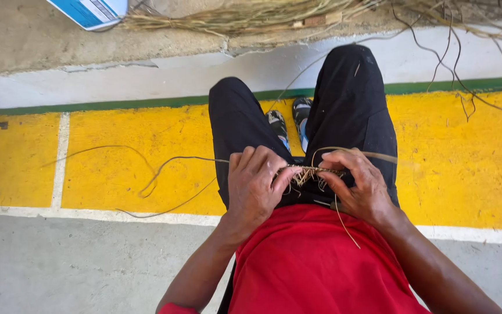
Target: The recorder is weaving a circular mat base using natural fiber strands and a small weaving awl.
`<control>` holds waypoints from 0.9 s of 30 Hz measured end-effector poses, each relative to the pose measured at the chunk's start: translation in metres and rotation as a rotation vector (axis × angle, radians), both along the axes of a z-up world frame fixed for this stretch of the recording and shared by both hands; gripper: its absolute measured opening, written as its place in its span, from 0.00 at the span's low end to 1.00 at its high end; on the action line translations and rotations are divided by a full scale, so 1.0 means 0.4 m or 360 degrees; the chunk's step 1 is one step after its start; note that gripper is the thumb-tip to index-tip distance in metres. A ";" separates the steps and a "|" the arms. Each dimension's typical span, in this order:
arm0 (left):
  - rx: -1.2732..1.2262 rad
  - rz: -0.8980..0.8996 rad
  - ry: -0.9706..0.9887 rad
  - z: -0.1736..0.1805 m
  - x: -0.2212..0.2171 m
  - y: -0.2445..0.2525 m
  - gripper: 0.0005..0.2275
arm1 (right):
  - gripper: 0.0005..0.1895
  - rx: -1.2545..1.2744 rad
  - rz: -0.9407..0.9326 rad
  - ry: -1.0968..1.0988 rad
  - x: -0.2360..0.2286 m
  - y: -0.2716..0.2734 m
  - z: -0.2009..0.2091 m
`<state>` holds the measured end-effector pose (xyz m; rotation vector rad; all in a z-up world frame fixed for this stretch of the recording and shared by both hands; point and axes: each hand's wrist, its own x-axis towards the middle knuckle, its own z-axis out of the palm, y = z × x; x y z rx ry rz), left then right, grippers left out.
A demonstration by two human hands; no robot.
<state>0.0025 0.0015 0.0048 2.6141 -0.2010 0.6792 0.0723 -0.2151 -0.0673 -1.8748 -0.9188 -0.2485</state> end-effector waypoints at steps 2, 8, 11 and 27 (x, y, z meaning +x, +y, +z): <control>-0.0114 -0.0142 -0.0002 0.014 0.009 0.005 0.06 | 0.22 -0.0073 0.0044 0.0135 0.020 0.004 0.045; -0.0246 -0.0303 0.0105 -0.013 0.021 0.004 0.05 | 0.09 -0.0176 0.0109 0.0064 0.054 0.030 0.120; -0.0228 -0.0293 0.0116 -0.010 0.023 0.006 0.05 | 0.03 -0.0128 0.0159 0.0087 0.065 0.048 0.133; -0.0300 -0.0427 0.0089 -0.062 0.088 0.026 0.17 | 0.06 0.0691 0.0817 0.1016 0.014 -0.069 0.147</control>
